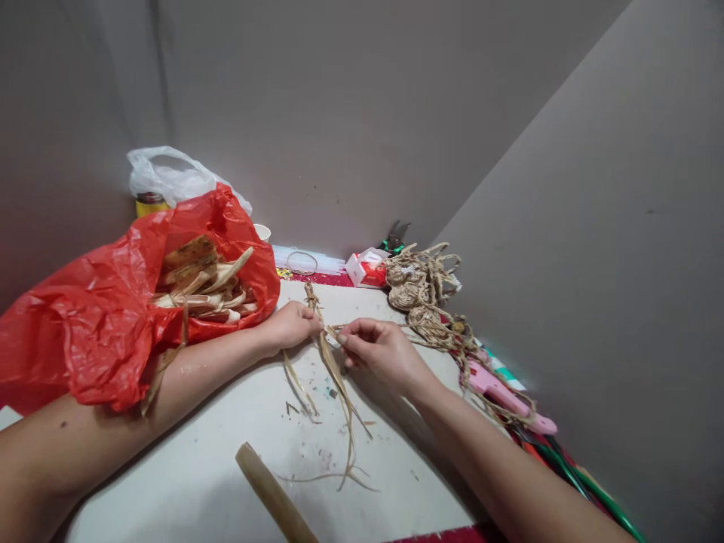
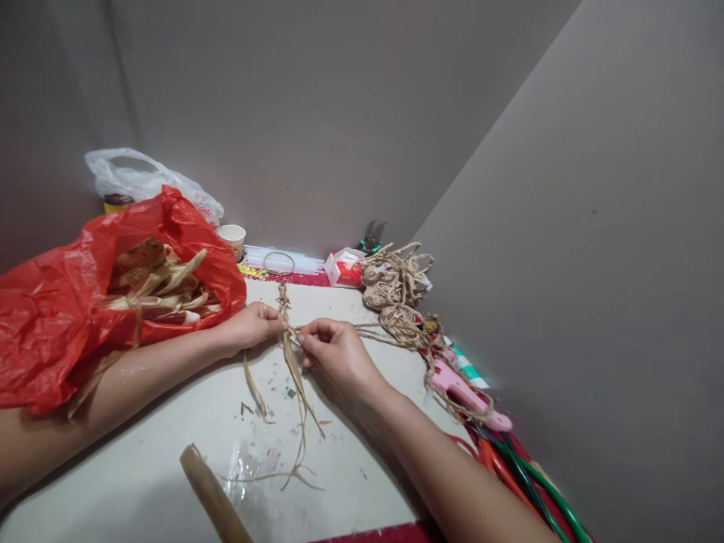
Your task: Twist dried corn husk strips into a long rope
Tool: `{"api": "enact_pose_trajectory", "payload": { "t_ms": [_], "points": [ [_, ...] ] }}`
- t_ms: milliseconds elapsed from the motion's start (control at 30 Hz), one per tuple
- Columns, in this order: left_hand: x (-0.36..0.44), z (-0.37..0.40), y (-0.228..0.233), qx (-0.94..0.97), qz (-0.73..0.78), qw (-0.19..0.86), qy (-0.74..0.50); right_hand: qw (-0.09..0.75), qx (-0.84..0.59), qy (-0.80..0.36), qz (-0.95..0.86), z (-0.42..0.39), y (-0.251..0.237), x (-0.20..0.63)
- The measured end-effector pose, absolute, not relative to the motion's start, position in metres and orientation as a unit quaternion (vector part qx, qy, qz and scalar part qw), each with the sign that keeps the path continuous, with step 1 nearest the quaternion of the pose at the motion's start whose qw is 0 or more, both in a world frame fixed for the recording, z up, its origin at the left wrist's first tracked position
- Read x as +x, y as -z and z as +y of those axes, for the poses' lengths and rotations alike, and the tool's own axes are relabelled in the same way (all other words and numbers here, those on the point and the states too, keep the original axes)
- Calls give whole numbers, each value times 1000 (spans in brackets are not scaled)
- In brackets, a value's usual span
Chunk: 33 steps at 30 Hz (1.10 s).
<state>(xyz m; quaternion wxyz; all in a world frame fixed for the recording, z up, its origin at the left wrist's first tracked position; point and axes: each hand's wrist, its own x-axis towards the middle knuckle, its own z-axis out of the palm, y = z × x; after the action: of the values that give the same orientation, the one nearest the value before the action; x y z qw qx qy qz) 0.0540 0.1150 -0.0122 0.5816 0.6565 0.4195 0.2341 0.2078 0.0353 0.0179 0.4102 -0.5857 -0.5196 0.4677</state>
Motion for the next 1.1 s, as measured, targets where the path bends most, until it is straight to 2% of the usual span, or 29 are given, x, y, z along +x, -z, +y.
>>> {"api": "enact_pose_trajectory", "payload": {
  "t_ms": [267, 467, 633, 700, 767, 900, 1100],
  "points": [
    [55, 115, 9, 650, 392, 607, -233, 424, -605, -381, -556, 47, 10, 210],
    [54, 117, 9, 664, 392, 596, -224, 366, -617, -323, -617, 53, 19, 218],
    [52, 116, 8, 683, 386, 576, -230, 310, -616, -175, -703, 55, 14, 221],
    [52, 115, 8, 689, 384, 570, -229, 290, -620, -152, -713, 56, 8, 218],
    [52, 116, 10, 695, 383, 562, -232, 274, -637, -198, -693, 57, 3, 213],
    [54, 122, 20, 729, 367, 519, -253, 271, -651, -392, -590, 62, -2, 210],
    [56, 126, 28, 750, 340, 502, -267, 223, -560, -592, -535, 62, -7, 225]
  ]
}}
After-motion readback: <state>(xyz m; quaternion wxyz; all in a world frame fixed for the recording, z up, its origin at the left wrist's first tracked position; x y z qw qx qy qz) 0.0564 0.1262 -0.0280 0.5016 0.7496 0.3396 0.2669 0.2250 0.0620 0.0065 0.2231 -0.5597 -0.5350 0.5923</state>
